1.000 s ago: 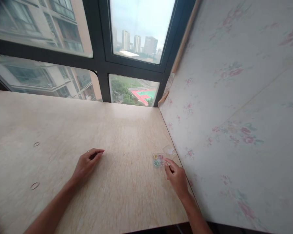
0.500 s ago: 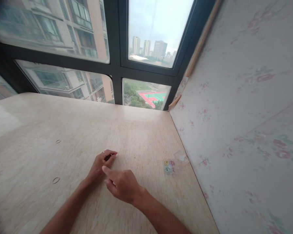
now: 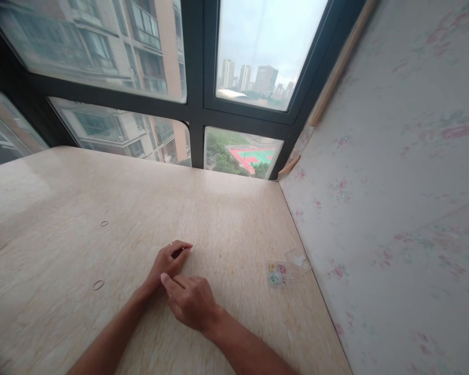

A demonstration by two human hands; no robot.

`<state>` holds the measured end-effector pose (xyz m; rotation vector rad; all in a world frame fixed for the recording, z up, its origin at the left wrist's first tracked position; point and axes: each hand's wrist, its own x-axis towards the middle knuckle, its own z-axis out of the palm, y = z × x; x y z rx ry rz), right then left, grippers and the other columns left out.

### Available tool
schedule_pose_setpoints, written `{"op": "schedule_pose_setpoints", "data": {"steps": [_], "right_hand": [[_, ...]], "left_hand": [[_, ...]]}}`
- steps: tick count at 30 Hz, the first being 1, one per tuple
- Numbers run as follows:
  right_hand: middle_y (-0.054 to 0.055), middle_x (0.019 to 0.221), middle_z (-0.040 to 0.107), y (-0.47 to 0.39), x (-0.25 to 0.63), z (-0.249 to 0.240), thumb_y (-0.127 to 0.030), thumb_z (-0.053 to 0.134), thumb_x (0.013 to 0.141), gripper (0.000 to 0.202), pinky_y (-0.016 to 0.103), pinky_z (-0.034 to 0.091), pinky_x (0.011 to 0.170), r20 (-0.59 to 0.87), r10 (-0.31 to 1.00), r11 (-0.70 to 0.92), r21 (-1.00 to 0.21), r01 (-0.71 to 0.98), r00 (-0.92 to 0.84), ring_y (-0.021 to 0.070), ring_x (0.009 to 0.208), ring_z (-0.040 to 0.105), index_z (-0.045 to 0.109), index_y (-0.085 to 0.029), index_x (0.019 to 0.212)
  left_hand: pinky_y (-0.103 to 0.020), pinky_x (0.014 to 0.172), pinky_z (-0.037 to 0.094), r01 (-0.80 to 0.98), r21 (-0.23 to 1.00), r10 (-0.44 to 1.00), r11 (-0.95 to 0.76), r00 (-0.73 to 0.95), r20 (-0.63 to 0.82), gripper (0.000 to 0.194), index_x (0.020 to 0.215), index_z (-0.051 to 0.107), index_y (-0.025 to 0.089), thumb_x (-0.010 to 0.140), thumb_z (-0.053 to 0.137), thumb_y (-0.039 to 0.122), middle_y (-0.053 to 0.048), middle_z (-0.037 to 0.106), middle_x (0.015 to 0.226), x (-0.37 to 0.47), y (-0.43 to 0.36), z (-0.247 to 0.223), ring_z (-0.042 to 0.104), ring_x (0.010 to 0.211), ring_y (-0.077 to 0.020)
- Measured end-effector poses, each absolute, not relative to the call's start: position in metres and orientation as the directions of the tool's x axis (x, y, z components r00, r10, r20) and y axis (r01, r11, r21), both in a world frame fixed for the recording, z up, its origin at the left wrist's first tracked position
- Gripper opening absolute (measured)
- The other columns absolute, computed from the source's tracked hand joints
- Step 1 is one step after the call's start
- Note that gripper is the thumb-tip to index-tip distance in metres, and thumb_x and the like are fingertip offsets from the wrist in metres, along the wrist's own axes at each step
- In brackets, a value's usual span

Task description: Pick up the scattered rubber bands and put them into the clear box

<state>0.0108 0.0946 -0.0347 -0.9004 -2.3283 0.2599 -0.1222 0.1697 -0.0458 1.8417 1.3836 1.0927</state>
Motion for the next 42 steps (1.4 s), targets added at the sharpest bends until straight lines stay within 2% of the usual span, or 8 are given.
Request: {"op": "schedule_pose_setpoints", "data": {"steps": [5,9,16,27,33,35,39,42], "right_hand": [[0.009,0.094,0.069,0.095,0.009,-0.038,-0.016,0.041,0.092,0.036,0.029,0.051,0.067,0.517,0.67,0.741,-0.426,0.52,-0.532,0.0177,0.081,0.065,0.051,-0.013,0.127],[0.008,0.092,0.069,0.094,0.009,-0.035,-0.018,0.041,0.092,0.032,0.028,0.051,0.066,0.49,0.708,0.706,-0.482,0.519,-0.508,0.0174,0.077,0.066,0.056,-0.015,0.12],[0.008,0.097,0.069,0.093,0.011,-0.033,-0.017,0.042,0.091,0.029,0.027,0.051,0.074,0.462,0.743,0.666,-0.589,0.459,-0.485,0.0173,0.086,0.066,0.057,-0.016,0.116],[0.006,0.096,0.07,0.095,0.015,-0.035,-0.02,0.045,0.091,0.025,0.024,0.049,0.073,0.467,0.75,0.65,-0.651,0.392,-0.468,0.0144,0.083,0.066,0.06,-0.018,0.11],[0.004,0.085,0.069,0.095,0.017,-0.036,-0.019,0.045,0.09,0.02,0.023,0.047,0.068,0.475,0.75,0.652,-0.649,0.392,-0.461,0.0142,0.076,0.064,0.063,-0.018,0.098],[0.005,0.087,0.07,0.095,0.018,-0.037,-0.019,0.044,0.091,0.021,0.023,0.048,0.069,0.482,0.747,0.655,-0.65,0.384,-0.458,0.0142,0.077,0.064,0.063,-0.018,0.1],[0.008,0.096,0.07,0.095,0.018,-0.04,-0.02,0.045,0.09,0.034,0.024,0.049,0.068,0.497,0.745,0.659,-0.652,0.375,-0.445,0.0133,0.072,0.064,0.055,-0.015,0.122],[0.009,0.092,0.07,0.094,0.018,-0.041,-0.02,0.044,0.09,0.041,0.025,0.05,0.063,0.49,0.746,0.66,-0.634,0.403,-0.451,0.0146,0.071,0.063,0.051,-0.014,0.13]], "left_hand": [[-0.028,0.072,0.048,0.483,0.821,0.952,-0.305,0.119,0.283,0.019,0.086,0.067,0.019,0.082,0.049,0.025,-0.004,0.067,0.086,-0.121,0.168,-0.047,0.062,0.078,-0.0154],[-0.028,0.073,0.048,0.495,0.817,0.952,-0.294,0.079,0.295,0.02,0.087,0.067,0.019,0.082,0.049,0.026,-0.003,0.067,0.086,-0.121,0.166,-0.047,0.061,0.078,-0.0153],[-0.028,0.074,0.048,0.503,0.823,0.956,-0.263,0.024,0.291,0.021,0.088,0.066,0.019,0.083,0.049,0.029,-0.004,0.068,0.088,-0.118,0.164,-0.046,0.061,0.08,-0.0157],[-0.029,0.073,0.047,0.544,0.802,0.958,-0.248,0.012,0.288,0.02,0.087,0.066,0.019,0.082,0.049,0.028,-0.004,0.067,0.086,-0.115,0.157,-0.043,0.06,0.079,-0.0162],[-0.029,0.073,0.047,0.557,0.796,0.954,-0.237,-0.022,0.299,0.019,0.086,0.066,0.019,0.081,0.049,0.025,-0.004,0.066,0.086,-0.114,0.155,-0.046,0.06,0.08,-0.0163],[-0.029,0.074,0.047,0.556,0.799,0.954,-0.23,-0.034,0.298,0.019,0.086,0.066,0.019,0.081,0.049,0.025,-0.004,0.066,0.086,-0.115,0.155,-0.045,0.061,0.08,-0.0164],[-0.03,0.075,0.048,0.538,0.818,0.96,-0.205,-0.054,0.276,0.02,0.087,0.066,0.02,0.081,0.049,0.026,-0.004,0.067,0.088,-0.113,0.153,-0.044,0.061,0.082,-0.0167],[-0.031,0.078,0.048,0.527,0.833,0.961,-0.168,-0.103,0.258,0.02,0.088,0.066,0.019,0.08,0.049,0.027,-0.005,0.067,0.09,-0.11,0.153,-0.044,0.061,0.083,-0.0176]]}}
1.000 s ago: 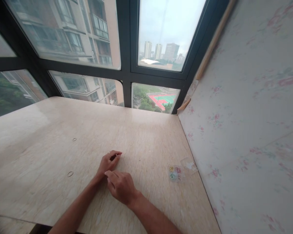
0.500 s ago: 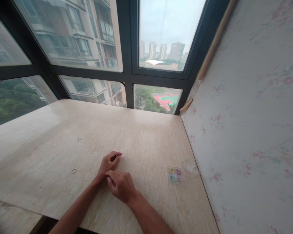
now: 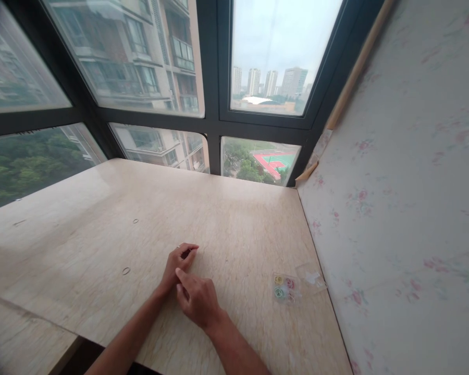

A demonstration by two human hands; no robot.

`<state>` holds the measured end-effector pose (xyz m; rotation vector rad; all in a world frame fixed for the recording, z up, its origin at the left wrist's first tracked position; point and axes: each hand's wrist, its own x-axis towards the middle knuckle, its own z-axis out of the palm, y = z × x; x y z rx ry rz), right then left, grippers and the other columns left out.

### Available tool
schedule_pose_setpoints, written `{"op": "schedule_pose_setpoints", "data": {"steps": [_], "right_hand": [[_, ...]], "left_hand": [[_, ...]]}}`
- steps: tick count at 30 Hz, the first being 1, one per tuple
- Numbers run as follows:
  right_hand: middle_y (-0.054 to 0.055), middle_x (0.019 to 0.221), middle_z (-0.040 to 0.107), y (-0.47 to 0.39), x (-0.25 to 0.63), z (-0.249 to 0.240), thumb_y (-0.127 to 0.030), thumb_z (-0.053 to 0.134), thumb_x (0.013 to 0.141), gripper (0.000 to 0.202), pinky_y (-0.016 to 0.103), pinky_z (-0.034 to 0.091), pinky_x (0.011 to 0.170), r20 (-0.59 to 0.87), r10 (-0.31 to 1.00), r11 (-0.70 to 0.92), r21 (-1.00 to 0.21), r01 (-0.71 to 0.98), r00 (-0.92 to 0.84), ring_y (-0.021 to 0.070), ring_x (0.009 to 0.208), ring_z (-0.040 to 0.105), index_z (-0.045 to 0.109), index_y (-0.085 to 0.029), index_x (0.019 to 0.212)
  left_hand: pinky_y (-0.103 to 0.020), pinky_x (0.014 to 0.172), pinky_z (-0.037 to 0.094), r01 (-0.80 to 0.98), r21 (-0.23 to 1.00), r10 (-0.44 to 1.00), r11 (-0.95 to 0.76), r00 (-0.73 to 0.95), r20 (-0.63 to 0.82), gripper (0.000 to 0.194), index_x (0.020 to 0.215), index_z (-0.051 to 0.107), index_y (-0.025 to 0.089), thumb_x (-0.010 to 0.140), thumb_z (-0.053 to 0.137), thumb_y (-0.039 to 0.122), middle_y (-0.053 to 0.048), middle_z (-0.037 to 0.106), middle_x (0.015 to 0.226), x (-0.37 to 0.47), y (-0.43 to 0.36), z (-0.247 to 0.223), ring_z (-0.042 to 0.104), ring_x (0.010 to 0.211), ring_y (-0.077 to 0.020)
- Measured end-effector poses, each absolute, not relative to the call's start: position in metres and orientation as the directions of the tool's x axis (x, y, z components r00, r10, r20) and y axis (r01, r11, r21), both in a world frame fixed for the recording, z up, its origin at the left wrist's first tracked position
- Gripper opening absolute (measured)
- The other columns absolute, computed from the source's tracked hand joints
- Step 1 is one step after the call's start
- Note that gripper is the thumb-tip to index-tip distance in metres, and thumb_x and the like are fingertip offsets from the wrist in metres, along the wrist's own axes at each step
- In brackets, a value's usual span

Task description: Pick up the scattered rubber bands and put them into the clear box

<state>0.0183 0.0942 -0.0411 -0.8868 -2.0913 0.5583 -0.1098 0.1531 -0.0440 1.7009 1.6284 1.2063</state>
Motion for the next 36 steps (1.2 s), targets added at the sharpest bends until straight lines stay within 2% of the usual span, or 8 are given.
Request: {"op": "schedule_pose_setpoints", "data": {"steps": [10,15,20,23,25,29,33,36], "right_hand": [[0.011,0.101,0.066,0.091,0.021,-0.039,-0.02,0.045,0.092,0.038,0.024,0.052,0.065,0.535,0.743,0.664,-0.665,0.342,-0.402,0.0141,0.078,0.064,0.055,-0.02,0.129],[0.01,0.101,0.066,0.088,0.019,-0.036,-0.018,0.046,0.091,0.033,0.024,0.054,0.067,0.498,0.769,0.613,-0.754,0.238,-0.401,0.0144,0.081,0.065,0.057,-0.019,0.122],[0.009,0.104,0.066,0.087,0.019,-0.036,-0.018,0.045,0.091,0.029,0.025,0.055,0.071,0.469,0.757,0.583,-0.8,0.145,-0.456,0.0144,0.083,0.066,0.059,-0.019,0.117],[0.009,0.101,0.068,0.088,0.02,-0.036,-0.018,0.046,0.09,0.025,0.029,0.053,0.079,0.462,0.72,0.605,-0.783,0.142,-0.518,0.0166,0.09,0.065,0.063,-0.02,0.108],[0.008,0.1,0.068,0.088,0.021,-0.037,-0.019,0.047,0.09,0.023,0.03,0.052,0.08,0.447,0.708,0.613,-0.774,0.16,-0.547,0.0176,0.092,0.064,0.065,-0.02,0.103],[0.004,0.083,0.068,0.087,0.021,-0.038,-0.025,0.051,0.088,0.017,0.024,0.051,0.063,0.341,0.77,0.513,-0.834,0.205,-0.539,0.0131,0.067,0.063,0.062,-0.02,0.1],[-0.001,0.065,0.063,0.086,0.02,-0.039,-0.028,0.055,0.086,0.012,0.022,0.049,0.058,0.231,0.812,0.405,-0.884,0.235,-0.536,0.012,0.059,0.061,0.057,-0.02,0.095],[0.0,0.07,0.064,0.087,0.02,-0.038,-0.028,0.055,0.085,0.012,0.023,0.05,0.06,0.201,0.818,0.371,-0.901,0.226,-0.539,0.0123,0.062,0.062,0.053,-0.02,0.093]], "left_hand": [[-0.033,0.079,0.05,0.51,0.86,0.946,0.012,-0.284,0.155,0.017,0.084,0.067,0.016,0.077,0.051,0.017,-0.006,0.069,0.087,-0.103,0.158,-0.046,0.063,0.08,-0.0168],[-0.031,0.078,0.048,0.568,0.819,0.943,0.078,-0.309,0.125,0.019,0.084,0.068,0.015,0.076,0.051,0.012,-0.006,0.069,0.085,-0.105,0.152,-0.035,0.063,0.077,-0.016],[-0.029,0.073,0.047,0.592,0.798,0.94,0.114,-0.325,0.106,0.019,0.086,0.069,0.015,0.077,0.052,0.013,-0.005,0.069,0.082,-0.115,0.14,-0.031,0.062,0.072,-0.0158],[-0.028,0.072,0.047,0.625,0.773,0.94,0.109,-0.319,0.124,0.019,0.087,0.069,0.016,0.078,0.052,0.016,-0.004,0.07,0.084,-0.132,0.13,-0.026,0.062,0.073,-0.0157],[-0.028,0.072,0.046,0.668,0.736,0.931,0.114,-0.33,0.155,0.018,0.088,0.068,0.017,0.079,0.052,0.017,-0.004,0.069,0.086,-0.152,0.121,-0.019,0.062,0.073,-0.0156],[-0.029,0.072,0.044,0.822,0.535,0.915,0.195,-0.349,0.202,0.021,0.094,0.067,0.017,0.082,0.05,0.02,-0.005,0.068,0.091,-0.207,0.101,-0.002,0.06,0.07,-0.0158],[-0.029,0.073,0.043,0.893,0.365,0.951,0.264,-0.305,0.058,0.025,0.101,0.067,0.017,0.08,0.055,0.024,-0.007,0.066,0.096,-0.255,0.086,0.006,0.061,0.082,-0.0202],[-0.029,0.073,0.042,0.915,0.345,0.975,0.209,-0.223,0.0,0.024,0.097,0.07,0.019,0.078,0.056,0.027,-0.008,0.066,0.099,-0.272,0.082,0.006,0.061,0.083,-0.0213]]}}
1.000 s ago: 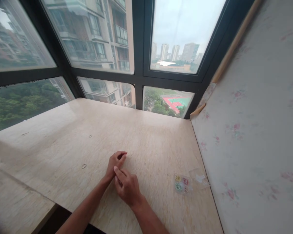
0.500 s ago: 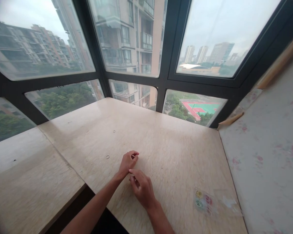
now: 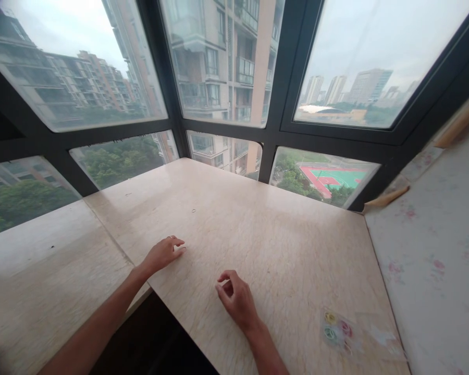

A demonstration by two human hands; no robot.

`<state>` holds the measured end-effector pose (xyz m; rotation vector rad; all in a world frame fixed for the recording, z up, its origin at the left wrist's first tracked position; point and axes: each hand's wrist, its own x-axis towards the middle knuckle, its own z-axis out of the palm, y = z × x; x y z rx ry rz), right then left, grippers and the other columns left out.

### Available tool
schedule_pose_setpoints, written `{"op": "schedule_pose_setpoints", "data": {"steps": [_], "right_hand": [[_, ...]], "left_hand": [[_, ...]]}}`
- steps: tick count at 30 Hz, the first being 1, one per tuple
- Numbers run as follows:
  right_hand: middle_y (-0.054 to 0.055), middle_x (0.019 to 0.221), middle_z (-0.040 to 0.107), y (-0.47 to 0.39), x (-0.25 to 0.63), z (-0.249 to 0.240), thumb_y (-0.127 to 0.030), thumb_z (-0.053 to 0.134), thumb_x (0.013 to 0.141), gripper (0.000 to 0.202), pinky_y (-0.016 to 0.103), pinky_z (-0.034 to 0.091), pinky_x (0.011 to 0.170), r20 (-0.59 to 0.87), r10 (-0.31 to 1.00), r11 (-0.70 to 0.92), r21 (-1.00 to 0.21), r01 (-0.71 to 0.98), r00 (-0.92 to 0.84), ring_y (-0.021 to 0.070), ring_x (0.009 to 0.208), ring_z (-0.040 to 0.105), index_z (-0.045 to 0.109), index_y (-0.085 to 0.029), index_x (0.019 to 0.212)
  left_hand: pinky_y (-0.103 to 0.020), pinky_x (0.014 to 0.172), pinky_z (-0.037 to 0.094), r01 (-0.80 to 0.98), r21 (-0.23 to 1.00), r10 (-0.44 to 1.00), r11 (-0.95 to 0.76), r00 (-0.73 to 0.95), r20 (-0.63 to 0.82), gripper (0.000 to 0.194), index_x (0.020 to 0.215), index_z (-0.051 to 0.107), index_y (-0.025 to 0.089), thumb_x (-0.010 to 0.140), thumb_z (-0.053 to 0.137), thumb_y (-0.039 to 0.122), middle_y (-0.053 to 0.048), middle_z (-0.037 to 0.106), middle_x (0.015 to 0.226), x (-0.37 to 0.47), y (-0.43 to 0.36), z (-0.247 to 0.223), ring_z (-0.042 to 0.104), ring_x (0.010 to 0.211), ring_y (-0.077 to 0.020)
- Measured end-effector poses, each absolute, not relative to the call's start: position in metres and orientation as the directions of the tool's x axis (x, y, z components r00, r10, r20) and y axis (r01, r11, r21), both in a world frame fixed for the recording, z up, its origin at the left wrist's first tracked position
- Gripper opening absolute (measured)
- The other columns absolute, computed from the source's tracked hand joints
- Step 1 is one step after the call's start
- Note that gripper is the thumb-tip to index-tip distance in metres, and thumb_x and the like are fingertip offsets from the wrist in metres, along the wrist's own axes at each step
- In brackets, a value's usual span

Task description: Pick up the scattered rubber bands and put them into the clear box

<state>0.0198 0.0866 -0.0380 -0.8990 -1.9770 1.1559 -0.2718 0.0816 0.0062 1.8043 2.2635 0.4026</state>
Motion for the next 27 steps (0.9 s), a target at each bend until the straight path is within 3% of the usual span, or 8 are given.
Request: {"op": "schedule_pose_setpoints", "data": {"steps": [5,18,21,24,27], "right_hand": [[0.004,0.089,0.067,0.089,0.019,-0.041,-0.027,0.055,0.085,0.017,0.025,0.053,0.065,0.212,0.817,0.355,-0.918,0.178,-0.536,0.0119,0.068,0.064,0.05,-0.02,0.099],[0.004,0.087,0.066,0.09,0.018,-0.049,-0.027,0.051,0.088,0.026,0.024,0.053,0.064,0.227,0.813,0.37,-0.913,0.175,-0.537,0.0112,0.067,0.063,0.048,-0.019,0.112],[0.004,0.088,0.065,0.091,0.018,-0.049,-0.027,0.051,0.088,0.026,0.023,0.052,0.064,0.226,0.814,0.366,-0.915,0.17,-0.536,0.0109,0.067,0.062,0.049,-0.019,0.113],[0.004,0.087,0.065,0.091,0.018,-0.047,-0.025,0.051,0.088,0.026,0.023,0.051,0.063,0.227,0.813,0.37,-0.913,0.174,-0.536,0.0109,0.067,0.062,0.05,-0.018,0.112],[0.004,0.086,0.066,0.091,0.018,-0.044,-0.023,0.051,0.087,0.025,0.024,0.051,0.065,0.225,0.813,0.381,-0.904,0.196,-0.537,0.0114,0.068,0.063,0.052,-0.018,0.111]], "left_hand": [[-0.028,0.071,0.041,0.929,0.34,0.99,0.143,-0.139,-0.037,0.018,0.074,0.071,0.021,0.077,0.054,0.026,-0.007,0.066,0.087,-0.277,0.084,0.006,0.06,0.078,-0.0199],[-0.024,0.058,0.037,0.868,0.438,0.971,0.236,-0.2,-0.128,0.007,0.062,0.062,0.017,0.062,0.056,0.02,-0.004,0.066,0.07,-0.276,0.094,0.004,0.059,0.068,-0.0176],[-0.023,0.055,0.039,0.791,0.566,0.973,0.232,-0.185,-0.141,0.011,0.065,0.064,0.017,0.065,0.054,0.023,-0.002,0.065,0.067,-0.267,0.094,0.008,0.06,0.064,-0.0157],[-0.022,0.05,0.039,0.556,0.785,0.959,0.272,-0.219,-0.177,0.015,0.069,0.063,0.015,0.066,0.058,0.029,-0.001,0.062,0.06,-0.252,0.095,0.014,0.057,0.056,-0.0141],[-0.021,0.048,0.039,0.369,0.897,0.96,0.246,-0.22,-0.173,0.021,0.072,0.063,0.015,0.066,0.064,0.035,0.001,0.058,0.056,-0.23,0.099,0.022,0.054,0.052,-0.0114]]}}
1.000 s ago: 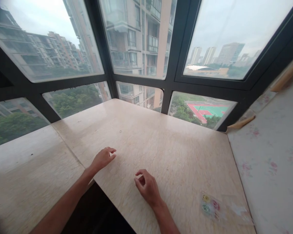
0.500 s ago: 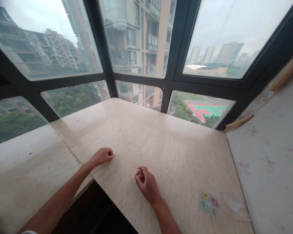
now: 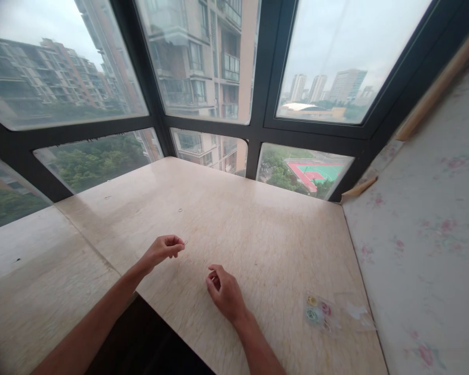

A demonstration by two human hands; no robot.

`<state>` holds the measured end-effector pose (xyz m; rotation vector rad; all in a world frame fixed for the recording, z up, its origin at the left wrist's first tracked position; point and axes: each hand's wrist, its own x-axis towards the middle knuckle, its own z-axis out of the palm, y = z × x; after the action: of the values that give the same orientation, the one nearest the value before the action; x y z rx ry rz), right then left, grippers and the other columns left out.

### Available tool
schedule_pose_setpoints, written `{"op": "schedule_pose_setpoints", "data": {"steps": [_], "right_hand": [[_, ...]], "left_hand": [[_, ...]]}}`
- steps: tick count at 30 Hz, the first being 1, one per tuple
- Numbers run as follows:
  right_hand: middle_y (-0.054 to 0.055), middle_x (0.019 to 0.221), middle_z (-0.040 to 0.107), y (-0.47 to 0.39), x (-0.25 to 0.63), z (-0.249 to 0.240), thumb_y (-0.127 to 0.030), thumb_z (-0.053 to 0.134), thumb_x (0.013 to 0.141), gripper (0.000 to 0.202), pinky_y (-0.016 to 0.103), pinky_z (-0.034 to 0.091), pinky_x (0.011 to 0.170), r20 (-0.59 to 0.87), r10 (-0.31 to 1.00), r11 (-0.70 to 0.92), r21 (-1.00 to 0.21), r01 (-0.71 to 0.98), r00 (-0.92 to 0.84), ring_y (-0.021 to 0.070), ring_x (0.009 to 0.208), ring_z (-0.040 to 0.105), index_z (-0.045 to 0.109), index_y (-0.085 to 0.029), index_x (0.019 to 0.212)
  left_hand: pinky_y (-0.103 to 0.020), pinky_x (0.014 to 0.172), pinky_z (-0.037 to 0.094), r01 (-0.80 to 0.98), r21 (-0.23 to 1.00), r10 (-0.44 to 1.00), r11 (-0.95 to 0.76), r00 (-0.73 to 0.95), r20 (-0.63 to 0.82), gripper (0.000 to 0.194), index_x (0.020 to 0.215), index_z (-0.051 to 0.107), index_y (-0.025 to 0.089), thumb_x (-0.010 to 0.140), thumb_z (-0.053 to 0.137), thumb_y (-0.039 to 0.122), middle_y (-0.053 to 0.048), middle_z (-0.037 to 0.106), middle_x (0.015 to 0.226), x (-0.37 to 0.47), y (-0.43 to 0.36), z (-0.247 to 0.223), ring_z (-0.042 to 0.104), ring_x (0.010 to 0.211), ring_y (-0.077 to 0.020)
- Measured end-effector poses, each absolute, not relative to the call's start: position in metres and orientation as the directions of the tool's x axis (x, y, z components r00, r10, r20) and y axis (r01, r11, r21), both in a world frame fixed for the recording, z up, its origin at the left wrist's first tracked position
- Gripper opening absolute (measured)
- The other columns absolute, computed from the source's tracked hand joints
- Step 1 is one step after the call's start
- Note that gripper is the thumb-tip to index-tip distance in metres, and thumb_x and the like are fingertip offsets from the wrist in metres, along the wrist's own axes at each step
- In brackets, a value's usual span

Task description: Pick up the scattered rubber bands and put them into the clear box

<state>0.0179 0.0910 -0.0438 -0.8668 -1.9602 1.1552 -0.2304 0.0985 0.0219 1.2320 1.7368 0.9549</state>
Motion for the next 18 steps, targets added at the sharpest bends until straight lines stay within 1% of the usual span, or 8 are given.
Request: {"op": "schedule_pose_setpoints", "data": {"steps": [4,6,8,10,13,14,16,18], "right_hand": [[0.003,0.085,0.067,0.092,0.018,-0.04,-0.019,0.05,0.086,0.025,0.024,0.05,0.067,0.231,0.813,0.403,-0.885,0.231,-0.535,0.0118,0.069,0.063,0.055,-0.018,0.11],[0.003,0.083,0.067,0.093,0.018,-0.04,-0.018,0.05,0.085,0.026,0.024,0.049,0.067,0.243,0.809,0.426,-0.87,0.249,-0.535,0.0117,0.068,0.062,0.055,-0.017,0.11],[0.001,0.081,0.067,0.094,0.018,-0.039,-0.016,0.05,0.084,0.027,0.023,0.047,0.066,0.258,0.803,0.45,-0.853,0.264,-0.537,0.0111,0.066,0.06,0.055,-0.017,0.111],[0.001,0.079,0.066,0.095,0.018,-0.038,-0.015,0.05,0.084,0.026,0.023,0.046,0.064,0.258,0.797,0.467,-0.837,0.287,-0.546,0.0108,0.064,0.059,0.056,-0.017,0.108],[0.002,0.074,0.064,0.095,0.019,-0.038,-0.015,0.051,0.082,0.014,0.025,0.045,0.061,0.214,0.803,0.47,-0.802,0.369,-0.556,0.0133,0.064,0.058,0.061,-0.016,0.093],[0.003,0.074,0.064,0.096,0.02,-0.039,-0.015,0.052,0.082,0.014,0.026,0.046,0.062,0.203,0.805,0.469,-0.793,0.389,-0.557,0.0147,0.066,0.059,0.062,-0.015,0.091],[0.004,0.081,0.065,0.096,0.021,-0.039,-0.014,0.051,0.083,0.02,0.026,0.047,0.066,0.2,0.805,0.465,-0.797,0.385,-0.558,0.0157,0.073,0.061,0.062,-0.016,0.1],[0.003,0.09,0.067,0.098,0.021,-0.04,-0.014,0.05,0.084,0.029,0.023,0.048,0.07,0.21,0.793,0.464,-0.816,0.344,-0.571,0.0142,0.078,0.062,0.059,-0.018,0.112]], "left_hand": [[-0.02,0.046,0.037,0.208,0.967,0.981,0.15,-0.153,-0.119,0.026,0.073,0.062,0.015,0.064,0.071,0.038,0.001,0.057,0.057,-0.195,0.107,0.035,0.049,0.049,-0.0088],[-0.02,0.046,0.038,0.137,0.984,0.989,0.11,-0.114,-0.095,0.029,0.077,0.063,0.015,0.063,0.074,0.038,0.001,0.058,0.058,-0.174,0.111,0.042,0.048,0.049,-0.0085],[-0.021,0.047,0.039,0.106,0.991,0.995,0.084,-0.066,-0.077,0.032,0.082,0.065,0.015,0.063,0.074,0.038,0.0,0.059,0.061,-0.15,0.116,0.05,0.048,0.049,-0.0084],[-0.021,0.048,0.041,0.121,0.99,0.997,0.07,0.003,-0.071,0.032,0.084,0.067,0.015,0.065,0.072,0.039,-0.002,0.062,0.067,-0.121,0.12,0.057,0.049,0.052,-0.0087],[-0.021,0.052,0.043,0.163,0.986,0.987,0.042,0.149,-0.067,0.028,0.083,0.068,0.014,0.07,0.069,0.039,-0.004,0.065,0.074,-0.071,0.123,0.063,0.052,0.057,-0.0097],[-0.021,0.053,0.044,0.169,0.985,0.977,0.029,0.205,-0.064,0.027,0.083,0.067,0.014,0.071,0.067,0.038,-0.004,0.064,0.073,-0.053,0.123,0.064,0.053,0.059,-0.0101],[-0.02,0.053,0.042,0.187,0.982,0.948,-0.007,0.313,-0.053,0.024,0.083,0.067,0.014,0.073,0.065,0.036,-0.003,0.063,0.07,-0.016,0.122,0.063,0.053,0.059,-0.0104],[-0.02,0.052,0.04,0.237,0.968,0.912,-0.085,0.409,-0.02,0.02,0.082,0.068,0.015,0.076,0.063,0.033,-0.002,0.063,0.068,0.018,0.12,0.06,0.052,0.058,-0.0099]]}}
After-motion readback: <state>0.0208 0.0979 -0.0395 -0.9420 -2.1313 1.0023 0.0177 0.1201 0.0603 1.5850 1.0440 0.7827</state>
